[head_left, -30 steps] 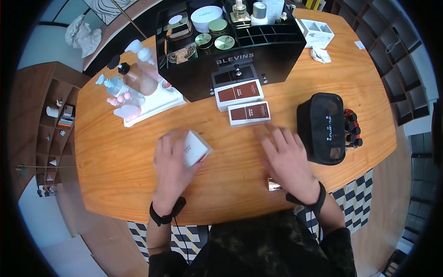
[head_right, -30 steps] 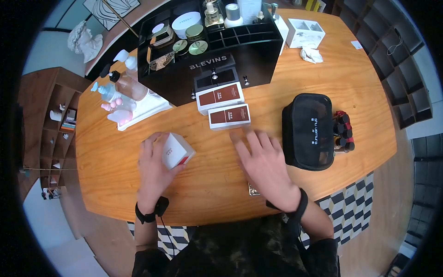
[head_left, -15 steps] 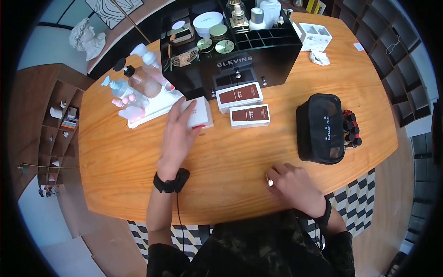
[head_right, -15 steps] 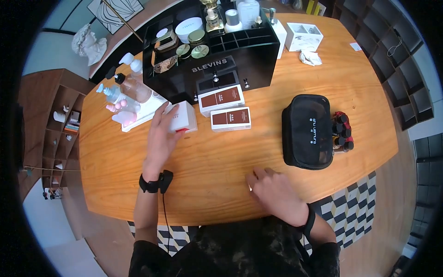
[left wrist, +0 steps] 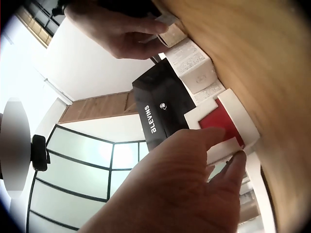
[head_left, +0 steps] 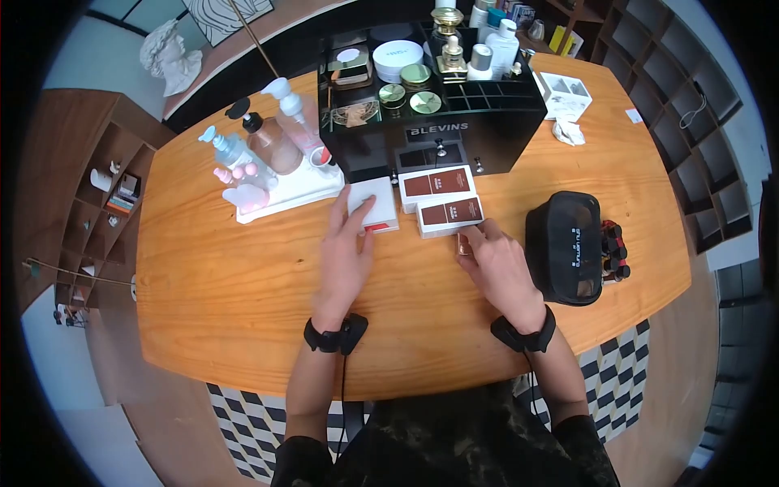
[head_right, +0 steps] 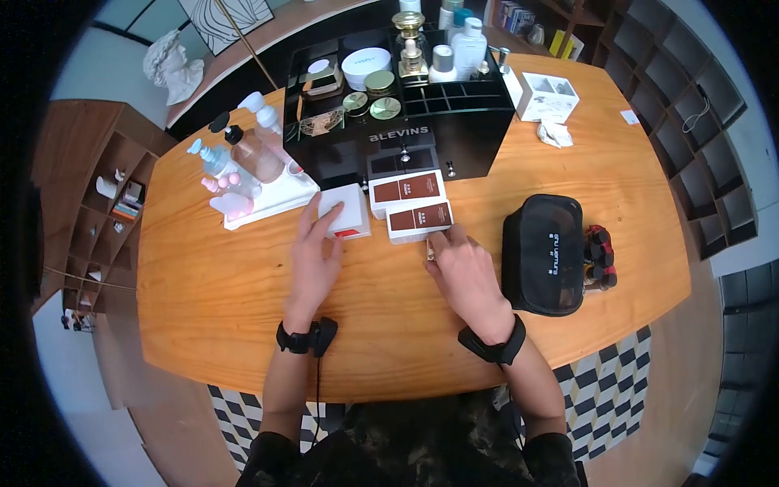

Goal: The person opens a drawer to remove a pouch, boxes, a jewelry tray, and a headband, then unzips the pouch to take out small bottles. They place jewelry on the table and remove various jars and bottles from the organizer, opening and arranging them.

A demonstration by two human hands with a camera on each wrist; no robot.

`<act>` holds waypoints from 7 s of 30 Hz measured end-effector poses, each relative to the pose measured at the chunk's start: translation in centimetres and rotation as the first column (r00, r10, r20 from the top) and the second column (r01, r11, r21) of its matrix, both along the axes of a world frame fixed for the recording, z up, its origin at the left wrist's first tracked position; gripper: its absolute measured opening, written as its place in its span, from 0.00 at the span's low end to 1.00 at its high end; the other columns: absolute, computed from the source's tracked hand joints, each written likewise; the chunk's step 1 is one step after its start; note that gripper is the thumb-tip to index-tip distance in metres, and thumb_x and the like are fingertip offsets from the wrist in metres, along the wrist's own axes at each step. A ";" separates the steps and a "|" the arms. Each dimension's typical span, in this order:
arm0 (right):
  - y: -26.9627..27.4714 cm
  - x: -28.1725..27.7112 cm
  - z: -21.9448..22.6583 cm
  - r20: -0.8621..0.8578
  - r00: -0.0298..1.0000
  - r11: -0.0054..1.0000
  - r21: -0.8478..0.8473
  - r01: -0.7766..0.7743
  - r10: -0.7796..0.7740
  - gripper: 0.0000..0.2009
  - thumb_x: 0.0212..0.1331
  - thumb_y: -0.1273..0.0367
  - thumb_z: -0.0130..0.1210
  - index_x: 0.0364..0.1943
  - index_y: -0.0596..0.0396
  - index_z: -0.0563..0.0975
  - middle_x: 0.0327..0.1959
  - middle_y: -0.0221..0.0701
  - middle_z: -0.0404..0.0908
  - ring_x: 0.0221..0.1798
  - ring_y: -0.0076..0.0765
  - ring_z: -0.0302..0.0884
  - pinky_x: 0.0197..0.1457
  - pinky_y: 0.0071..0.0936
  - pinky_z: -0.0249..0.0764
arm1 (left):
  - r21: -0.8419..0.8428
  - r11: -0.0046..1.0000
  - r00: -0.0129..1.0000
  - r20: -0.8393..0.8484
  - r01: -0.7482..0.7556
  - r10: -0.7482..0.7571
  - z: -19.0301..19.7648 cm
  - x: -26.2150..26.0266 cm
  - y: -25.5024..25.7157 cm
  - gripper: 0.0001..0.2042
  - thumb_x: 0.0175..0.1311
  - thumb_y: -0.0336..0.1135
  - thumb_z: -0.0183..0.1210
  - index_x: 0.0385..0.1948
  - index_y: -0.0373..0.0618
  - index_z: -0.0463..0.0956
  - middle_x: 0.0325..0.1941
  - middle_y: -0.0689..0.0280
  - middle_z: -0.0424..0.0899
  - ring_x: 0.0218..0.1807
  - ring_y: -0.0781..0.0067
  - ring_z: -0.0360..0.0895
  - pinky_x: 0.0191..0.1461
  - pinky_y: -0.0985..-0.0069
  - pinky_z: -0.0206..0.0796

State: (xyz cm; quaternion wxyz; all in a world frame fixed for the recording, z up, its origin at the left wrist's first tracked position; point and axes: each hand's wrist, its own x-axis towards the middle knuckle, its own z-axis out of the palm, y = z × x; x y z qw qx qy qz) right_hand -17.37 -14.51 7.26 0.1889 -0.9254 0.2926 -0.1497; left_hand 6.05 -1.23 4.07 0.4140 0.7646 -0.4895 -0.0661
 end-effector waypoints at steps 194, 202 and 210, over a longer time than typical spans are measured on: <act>7.6 -9.1 -2.9 0.075 0.977 0.930 -0.329 -0.166 0.200 0.12 0.51 0.72 0.62 0.41 0.56 0.84 0.37 0.32 0.78 0.42 0.39 0.81 0.42 0.37 0.78 | 0.316 0.814 0.705 0.409 0.487 -0.580 0.6 -15.3 9.1 0.21 0.67 0.40 0.67 0.61 0.51 0.79 0.67 0.63 0.79 0.69 0.59 0.74 0.74 0.59 0.63; 7.6 -9.8 -1.2 0.180 0.974 0.971 -0.218 -0.100 0.141 0.08 0.58 0.70 0.68 0.40 0.56 0.85 0.39 0.32 0.80 0.43 0.43 0.80 0.47 0.41 0.75 | 0.187 0.857 0.818 0.258 0.481 -0.515 1.2 -13.6 10.1 0.22 0.60 0.40 0.73 0.56 0.48 0.82 0.61 0.64 0.79 0.65 0.55 0.75 0.65 0.60 0.71; 7.9 -10.9 -1.3 0.065 0.974 0.977 -0.015 -0.215 0.215 0.19 0.51 0.62 0.77 0.44 0.56 0.86 0.41 0.33 0.82 0.43 0.47 0.82 0.46 0.41 0.80 | 0.167 0.881 0.870 0.157 0.443 -0.468 0.4 -11.6 9.2 0.19 0.61 0.36 0.73 0.53 0.45 0.82 0.56 0.60 0.79 0.53 0.52 0.81 0.56 0.60 0.76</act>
